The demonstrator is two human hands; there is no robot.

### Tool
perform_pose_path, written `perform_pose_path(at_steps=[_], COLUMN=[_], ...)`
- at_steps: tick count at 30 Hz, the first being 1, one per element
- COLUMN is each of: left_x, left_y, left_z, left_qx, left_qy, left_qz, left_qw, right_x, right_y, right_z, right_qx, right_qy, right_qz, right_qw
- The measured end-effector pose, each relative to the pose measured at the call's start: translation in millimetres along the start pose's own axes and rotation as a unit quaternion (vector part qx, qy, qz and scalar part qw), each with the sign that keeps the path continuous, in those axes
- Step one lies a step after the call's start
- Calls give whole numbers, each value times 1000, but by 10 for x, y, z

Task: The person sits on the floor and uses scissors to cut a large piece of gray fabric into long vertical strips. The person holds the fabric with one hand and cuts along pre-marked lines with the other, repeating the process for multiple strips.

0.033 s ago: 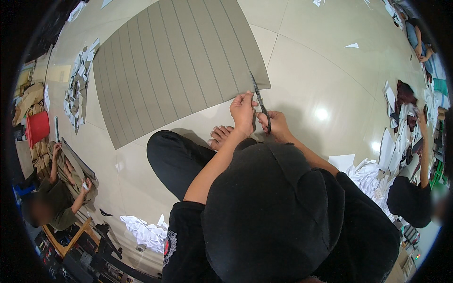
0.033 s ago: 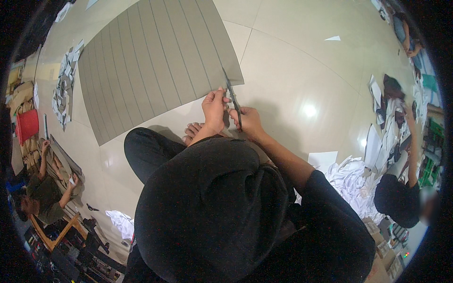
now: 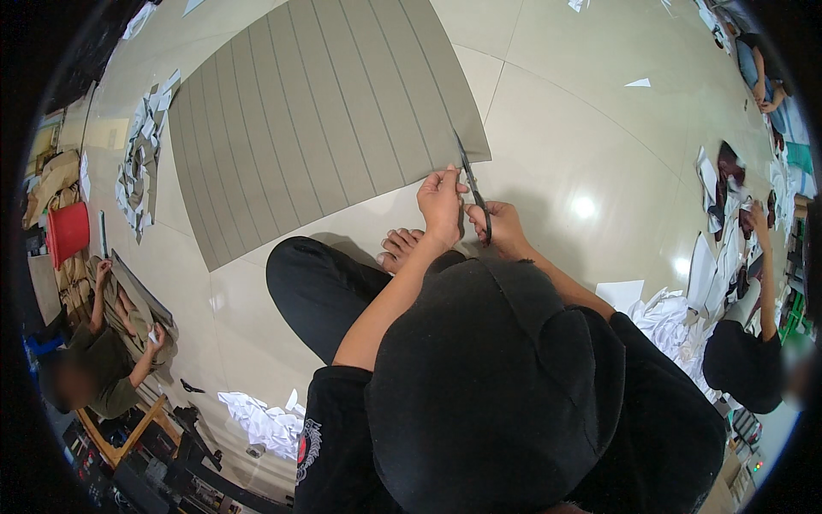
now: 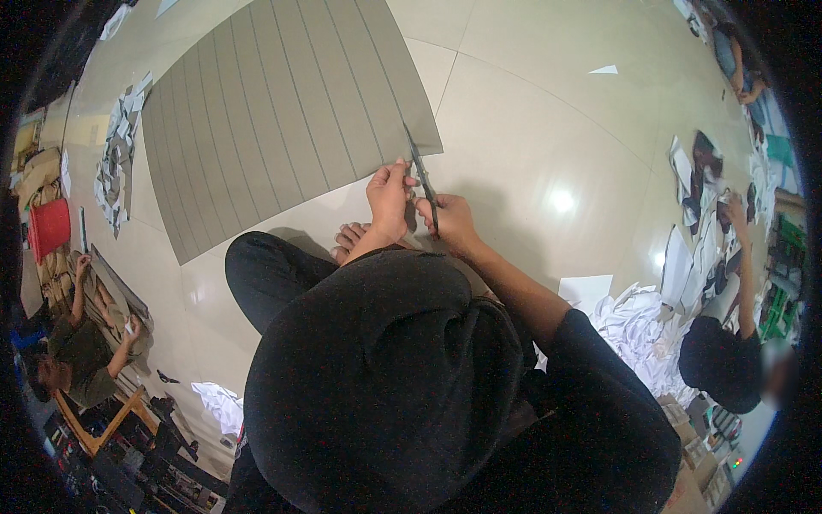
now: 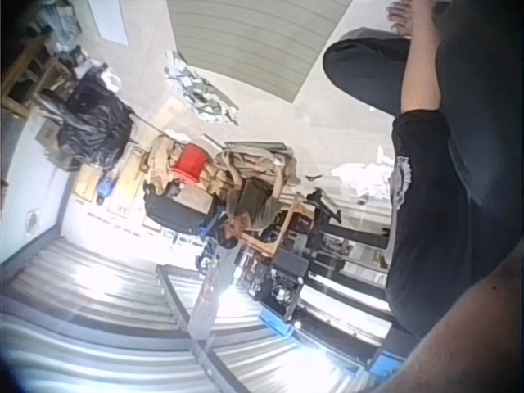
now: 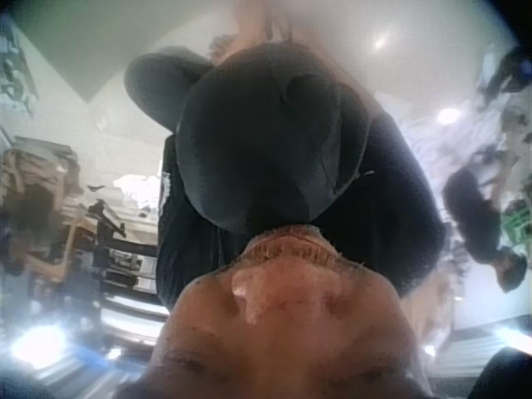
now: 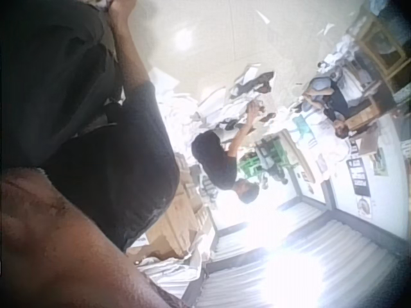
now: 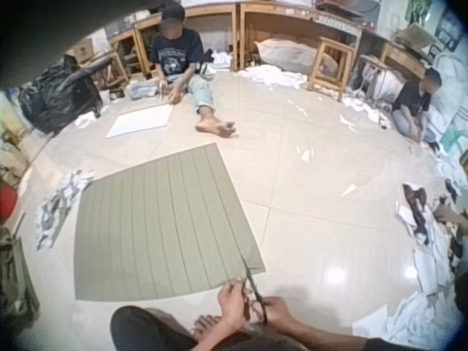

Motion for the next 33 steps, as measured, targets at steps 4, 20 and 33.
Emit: perform_pose_path(at_steps=[4, 20, 33], left_x=[-4, 2, 40], left_y=[4, 3, 55], left_z=[0, -8, -1], left_qx=[-5, -10, -44], left_qy=[-6, 3, -10], left_qz=[7, 0, 13], left_qw=[1000, 1000, 999], right_x=[-12, 6, -67], right_y=[-11, 3, 45], right_z=[21, -36, 123], right_qx=[15, 10, -10], right_qy=[14, 1, -2], right_qz=[6, -1, 4], right_qw=[1000, 1000, 1000])
Point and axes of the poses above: each hand's wrist, its own y-axis towards the middle knuckle, its own x-axis out of the back of the hand, z = x × y, the point moved 10 cm from there along y, towards the middle knuckle, and after that the axes turned 1 degree about x, right-handed, at the moved point
